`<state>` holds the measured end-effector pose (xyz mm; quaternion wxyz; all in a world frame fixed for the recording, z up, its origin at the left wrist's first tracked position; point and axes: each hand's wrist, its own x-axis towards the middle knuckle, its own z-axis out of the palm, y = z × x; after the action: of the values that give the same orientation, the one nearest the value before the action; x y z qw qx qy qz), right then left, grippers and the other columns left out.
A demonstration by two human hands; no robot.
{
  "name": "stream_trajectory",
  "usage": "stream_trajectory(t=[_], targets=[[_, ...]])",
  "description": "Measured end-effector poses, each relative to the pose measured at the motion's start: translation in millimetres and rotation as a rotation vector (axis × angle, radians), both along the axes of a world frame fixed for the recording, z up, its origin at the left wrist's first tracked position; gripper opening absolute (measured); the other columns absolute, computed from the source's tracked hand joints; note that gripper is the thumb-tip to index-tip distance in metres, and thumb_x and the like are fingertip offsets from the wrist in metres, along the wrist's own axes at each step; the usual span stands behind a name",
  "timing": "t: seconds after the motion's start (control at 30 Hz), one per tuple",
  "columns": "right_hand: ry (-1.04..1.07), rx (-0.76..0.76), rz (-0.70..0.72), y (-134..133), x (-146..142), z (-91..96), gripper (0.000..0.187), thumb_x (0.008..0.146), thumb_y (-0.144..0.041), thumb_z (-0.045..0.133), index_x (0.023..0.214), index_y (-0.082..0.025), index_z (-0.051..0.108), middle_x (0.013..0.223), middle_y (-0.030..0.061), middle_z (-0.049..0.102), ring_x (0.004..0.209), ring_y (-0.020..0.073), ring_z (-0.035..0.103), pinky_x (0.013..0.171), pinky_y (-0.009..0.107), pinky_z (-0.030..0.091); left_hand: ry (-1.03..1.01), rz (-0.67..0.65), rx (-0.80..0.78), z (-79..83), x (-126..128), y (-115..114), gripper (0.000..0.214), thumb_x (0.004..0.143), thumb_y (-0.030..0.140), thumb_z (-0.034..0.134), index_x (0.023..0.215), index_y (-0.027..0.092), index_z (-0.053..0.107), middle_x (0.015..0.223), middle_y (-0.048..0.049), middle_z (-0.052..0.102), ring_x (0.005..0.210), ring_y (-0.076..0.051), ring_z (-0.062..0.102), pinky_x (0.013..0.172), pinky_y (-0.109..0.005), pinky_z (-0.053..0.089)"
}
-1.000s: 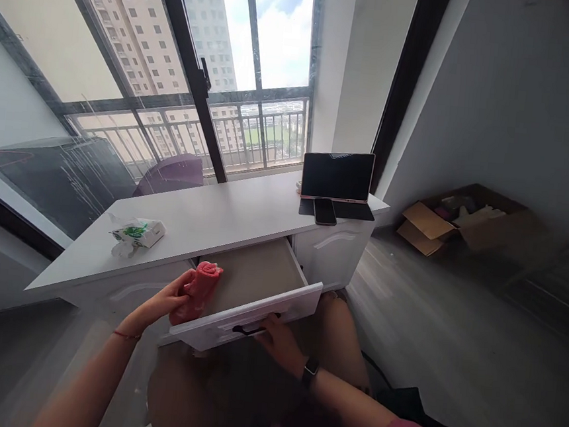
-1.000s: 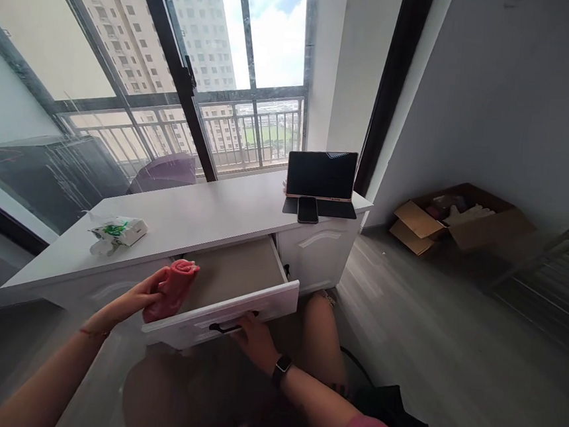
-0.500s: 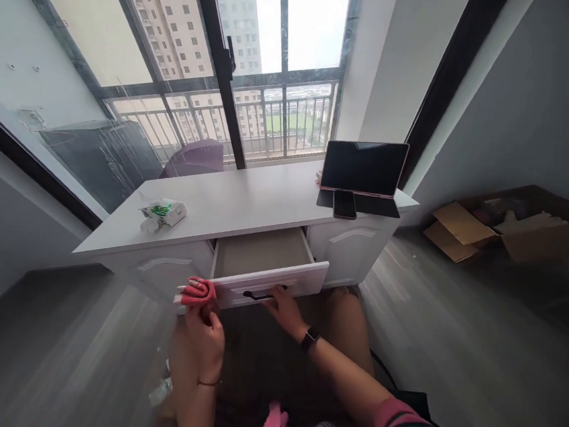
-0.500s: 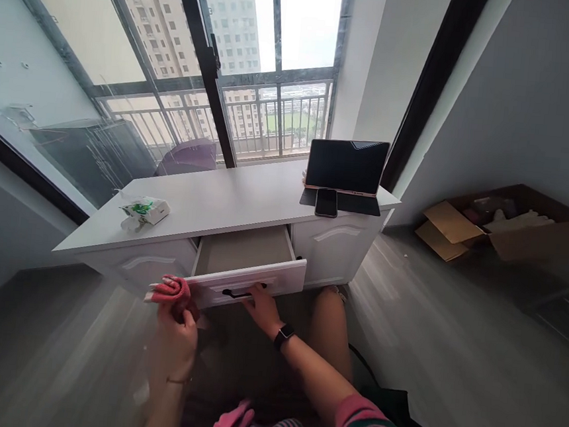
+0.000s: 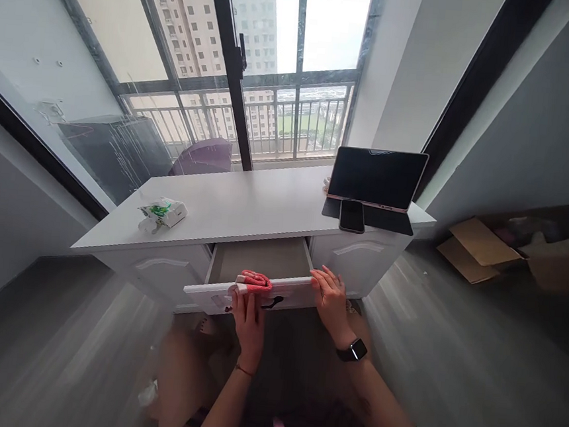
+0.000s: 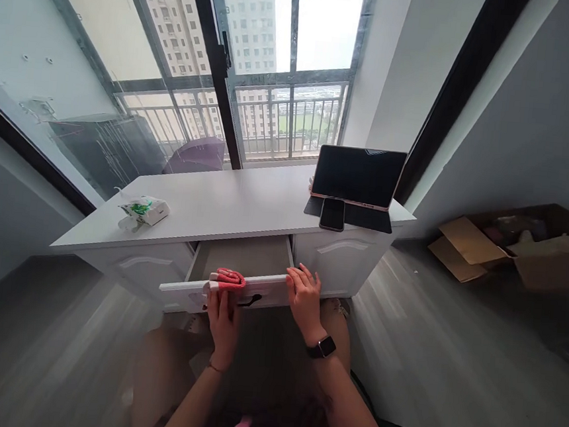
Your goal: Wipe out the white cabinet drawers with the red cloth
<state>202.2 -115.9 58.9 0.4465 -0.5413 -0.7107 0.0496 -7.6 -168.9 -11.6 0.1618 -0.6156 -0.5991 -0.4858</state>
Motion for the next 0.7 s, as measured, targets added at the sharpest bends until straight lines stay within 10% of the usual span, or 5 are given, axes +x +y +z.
stream_trajectory(t=[0.47, 0.7], targets=[[0.219, -0.306, 0.234, 10.2, 28.9, 12.2, 0.057, 0.099, -0.048, 0.015, 0.121, -0.024, 0.062, 0.111, 0.0056, 0.070, 0.109, 0.0234, 0.061, 0.104, 0.050, 0.036, 0.519, -0.423, -0.016, -9.2, 73.2, 29.9, 0.037, 0.090, 0.015, 0.050, 0.124, 0.026, 0.060, 0.131, -0.0017, 0.060, 0.130, -0.025, 0.045, 0.095, -0.038, 0.051], [0.188, -0.302, 0.186, 9.5, 23.4, 18.7, 0.054, 0.097, -0.050, 0.021, 0.104, -0.025, 0.068, 0.109, 0.0052, 0.070, 0.107, 0.0238, 0.062, 0.107, 0.051, 0.029, 0.685, -0.661, -0.367, -25.9, 62.7, 35.0, 0.044, 0.094, 0.013, 0.036, 0.135, 0.026, 0.048, 0.140, -0.0033, 0.051, 0.131, -0.020, 0.044, 0.093, -0.039, 0.052]])
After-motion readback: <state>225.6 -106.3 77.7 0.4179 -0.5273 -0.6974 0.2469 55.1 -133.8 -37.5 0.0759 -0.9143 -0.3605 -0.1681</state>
